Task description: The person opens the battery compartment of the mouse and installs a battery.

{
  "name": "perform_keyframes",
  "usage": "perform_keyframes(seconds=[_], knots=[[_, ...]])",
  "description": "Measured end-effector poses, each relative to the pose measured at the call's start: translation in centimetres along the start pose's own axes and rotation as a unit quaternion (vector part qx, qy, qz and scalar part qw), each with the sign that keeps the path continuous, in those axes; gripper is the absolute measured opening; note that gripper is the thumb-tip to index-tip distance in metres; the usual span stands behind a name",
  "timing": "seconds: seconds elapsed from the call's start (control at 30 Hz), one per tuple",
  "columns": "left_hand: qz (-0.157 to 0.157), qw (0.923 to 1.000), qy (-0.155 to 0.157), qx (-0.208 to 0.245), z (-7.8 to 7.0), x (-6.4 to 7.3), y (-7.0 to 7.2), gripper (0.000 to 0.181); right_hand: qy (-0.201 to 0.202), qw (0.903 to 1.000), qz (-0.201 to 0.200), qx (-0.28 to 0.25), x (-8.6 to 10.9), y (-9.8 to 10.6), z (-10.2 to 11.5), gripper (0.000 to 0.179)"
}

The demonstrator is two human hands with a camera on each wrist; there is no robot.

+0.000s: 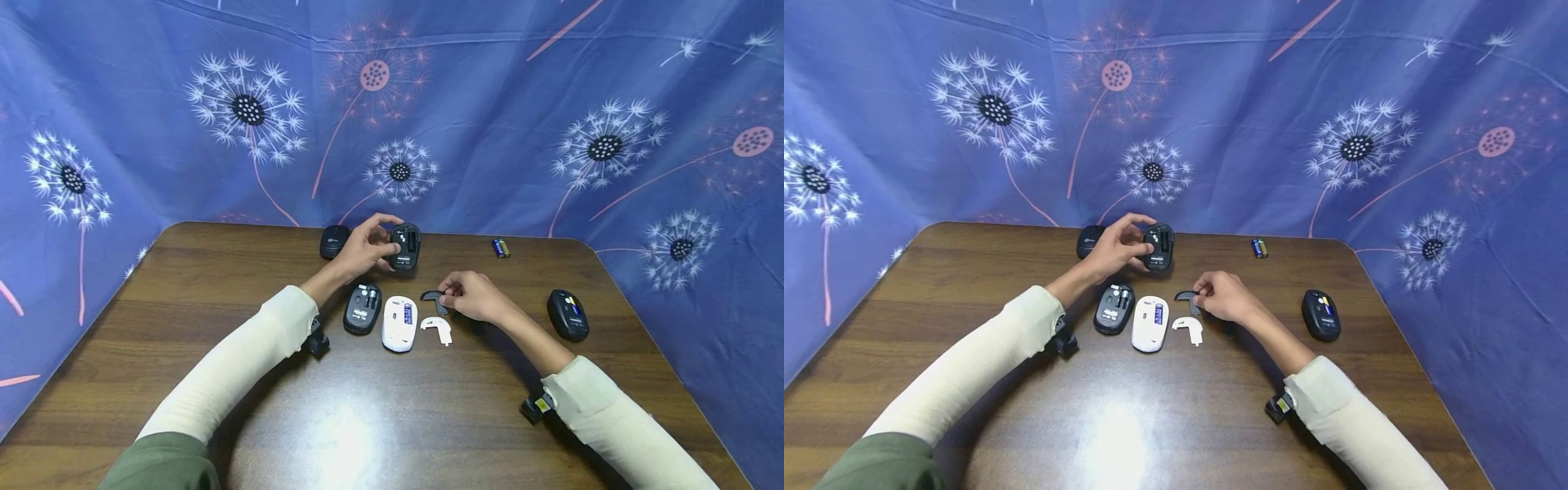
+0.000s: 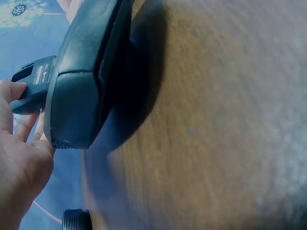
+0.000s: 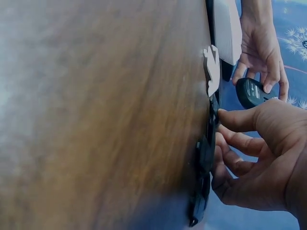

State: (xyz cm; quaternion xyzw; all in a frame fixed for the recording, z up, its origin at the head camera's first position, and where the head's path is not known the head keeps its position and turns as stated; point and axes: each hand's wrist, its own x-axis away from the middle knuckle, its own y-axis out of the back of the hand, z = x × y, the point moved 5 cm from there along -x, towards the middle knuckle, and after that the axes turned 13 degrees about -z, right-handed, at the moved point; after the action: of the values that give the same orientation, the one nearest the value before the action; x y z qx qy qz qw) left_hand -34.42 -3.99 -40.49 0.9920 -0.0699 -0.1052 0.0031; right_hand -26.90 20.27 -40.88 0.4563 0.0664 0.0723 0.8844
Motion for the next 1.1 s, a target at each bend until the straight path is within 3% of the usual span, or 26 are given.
perform_keyframes(seconds=[0.37, 1.1], knots=[[-0.003, 1.0, -0.001, -0.004, 0.1, -0.1, 0.3, 0.056, -0.008, 0.9994, 0.029, -0.015, -0.2, 0.3, 0.4, 0.021], [0.0, 0.9999, -0.001, -0.013, 0.0, -0.1, 0.6, 0.054, 0.006, 0.9999, 0.0, -0.011, -1.5, 5.9, -3.5, 0.04]])
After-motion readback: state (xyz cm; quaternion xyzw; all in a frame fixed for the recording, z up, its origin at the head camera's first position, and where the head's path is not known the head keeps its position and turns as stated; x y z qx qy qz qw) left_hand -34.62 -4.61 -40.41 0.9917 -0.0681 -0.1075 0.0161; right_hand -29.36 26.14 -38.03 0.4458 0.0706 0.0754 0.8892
